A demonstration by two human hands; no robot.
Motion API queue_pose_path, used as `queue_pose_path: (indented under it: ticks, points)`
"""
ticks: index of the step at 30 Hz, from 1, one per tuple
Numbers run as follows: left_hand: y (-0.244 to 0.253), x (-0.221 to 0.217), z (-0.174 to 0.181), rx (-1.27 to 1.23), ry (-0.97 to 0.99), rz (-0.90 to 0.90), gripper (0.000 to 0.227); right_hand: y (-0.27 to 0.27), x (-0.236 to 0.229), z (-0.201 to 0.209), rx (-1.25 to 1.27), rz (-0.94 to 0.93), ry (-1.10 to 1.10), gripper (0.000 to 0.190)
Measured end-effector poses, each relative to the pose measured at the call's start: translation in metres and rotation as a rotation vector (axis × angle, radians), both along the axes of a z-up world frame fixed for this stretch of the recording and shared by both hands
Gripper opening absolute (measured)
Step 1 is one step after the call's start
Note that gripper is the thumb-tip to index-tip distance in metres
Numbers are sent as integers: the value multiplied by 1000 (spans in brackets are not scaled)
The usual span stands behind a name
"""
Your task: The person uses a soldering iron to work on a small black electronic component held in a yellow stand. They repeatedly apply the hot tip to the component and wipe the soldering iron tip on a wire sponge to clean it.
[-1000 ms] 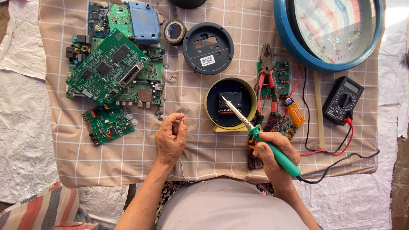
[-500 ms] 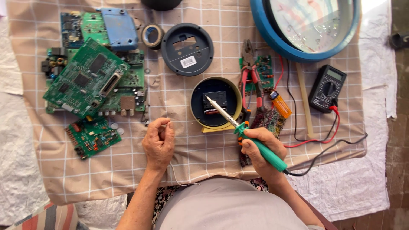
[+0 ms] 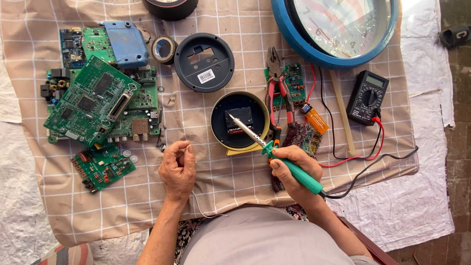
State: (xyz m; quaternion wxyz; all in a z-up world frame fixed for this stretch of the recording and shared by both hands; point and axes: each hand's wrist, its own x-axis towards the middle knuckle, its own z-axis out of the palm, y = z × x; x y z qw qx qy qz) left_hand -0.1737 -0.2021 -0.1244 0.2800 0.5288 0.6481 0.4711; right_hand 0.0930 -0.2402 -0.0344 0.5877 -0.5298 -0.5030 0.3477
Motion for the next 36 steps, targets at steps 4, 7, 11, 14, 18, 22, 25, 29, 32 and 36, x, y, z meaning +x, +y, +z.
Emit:
queue_pose_path:
  ticks: [4, 7, 11, 14, 18, 22, 25, 29, 32, 36]
  points:
    - [1, 0, 1, 6, 3, -7, 8, 0, 0, -1, 28, 10, -5, 16]
    - [1, 0, 3, 13, 5, -10, 8, 0, 0, -5, 46, 6, 17, 16]
    - [1, 1, 5, 10, 11, -4, 8, -3, 8, -3, 136, -23, 69, 17]
    - [2, 0, 5, 17, 18, 1, 9, 7, 33, 1, 227, -107, -22, 20]
    - [1, 0, 6, 24, 20, 1, 9, 26, 67, -8, 228, -248, -198, 19]
    - [1, 1, 3, 16, 6, 8, 9, 36, 80, -19, 198, -289, -238, 16]
    - [1, 2, 1, 31, 8, 5, 8, 39, 78, -23, 136, -335, -211, 15]
    - [1, 2, 3, 33, 4, 4, 7, 42, 77, -33, 124, -360, -197, 15]
    - [1, 2, 0, 37, 5, 2, 8, 44, 78, -36, 116, -359, -189, 15]
    - [0, 2, -1, 43, 15, 1, 7, 45, 80, -31, 101, -351, -216, 14]
